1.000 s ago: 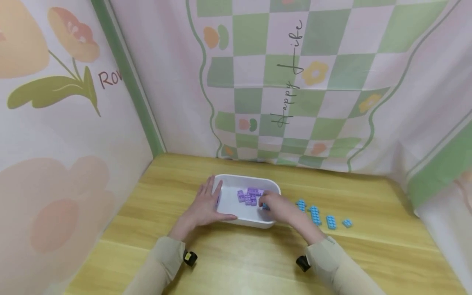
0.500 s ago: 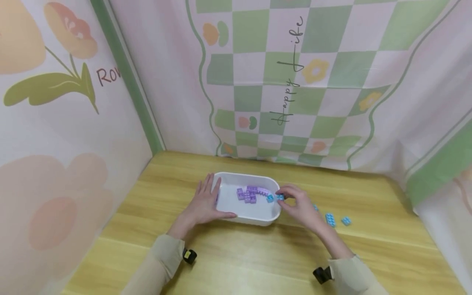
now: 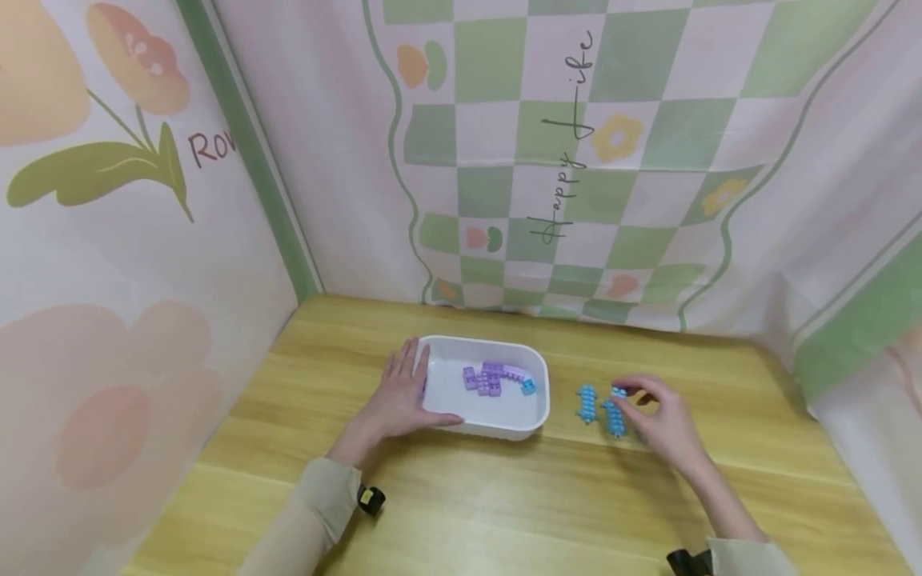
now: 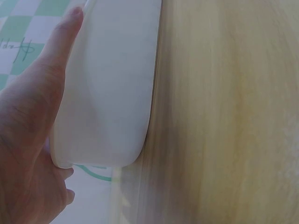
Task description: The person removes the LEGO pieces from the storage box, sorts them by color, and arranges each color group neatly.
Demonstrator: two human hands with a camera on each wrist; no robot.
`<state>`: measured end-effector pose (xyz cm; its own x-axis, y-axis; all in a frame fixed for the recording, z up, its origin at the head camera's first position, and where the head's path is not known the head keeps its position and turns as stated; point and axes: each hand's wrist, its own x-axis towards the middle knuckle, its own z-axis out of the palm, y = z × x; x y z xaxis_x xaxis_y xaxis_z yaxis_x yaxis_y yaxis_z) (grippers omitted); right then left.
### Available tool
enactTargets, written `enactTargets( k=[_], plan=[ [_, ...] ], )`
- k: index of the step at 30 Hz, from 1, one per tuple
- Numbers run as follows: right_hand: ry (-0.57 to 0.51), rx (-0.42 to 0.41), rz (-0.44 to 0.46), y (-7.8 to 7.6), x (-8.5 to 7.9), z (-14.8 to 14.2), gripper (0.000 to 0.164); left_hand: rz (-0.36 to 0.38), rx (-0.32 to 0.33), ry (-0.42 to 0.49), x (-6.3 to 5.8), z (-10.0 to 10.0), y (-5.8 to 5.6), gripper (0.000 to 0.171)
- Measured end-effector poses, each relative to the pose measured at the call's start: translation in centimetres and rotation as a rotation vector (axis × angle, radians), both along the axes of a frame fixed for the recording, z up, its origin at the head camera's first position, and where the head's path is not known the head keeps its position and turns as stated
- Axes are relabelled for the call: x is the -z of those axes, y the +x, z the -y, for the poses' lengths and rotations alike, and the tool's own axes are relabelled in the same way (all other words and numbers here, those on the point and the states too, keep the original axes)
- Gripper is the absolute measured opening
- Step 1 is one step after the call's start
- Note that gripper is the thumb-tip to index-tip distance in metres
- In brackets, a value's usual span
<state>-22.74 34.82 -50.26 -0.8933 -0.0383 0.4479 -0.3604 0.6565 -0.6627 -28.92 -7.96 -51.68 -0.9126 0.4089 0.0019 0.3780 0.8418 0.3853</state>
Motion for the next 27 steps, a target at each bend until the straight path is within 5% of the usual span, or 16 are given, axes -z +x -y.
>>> enactTargets(
  k=[5, 13, 27],
  plan=[
    [0.016, 0.069, 0.018, 0.7, 1.6, -3.2, 0.024, 0.003, -0.001, -0.004, -0.1, 0.0, 0.0, 0.146],
    [0.188, 0.182, 0.129, 2.0, 3.6, -9.0, 0.019, 0.003, 0.003, -0.004, -0.3, 0.0, 0.1, 0.145],
    [0.123, 0.357, 0.141, 2.5, 4.4, -11.3, 0.023, 0.016, -0.003, -0.008, -0.2, -0.1, 0.0, 0.146]
  ],
)
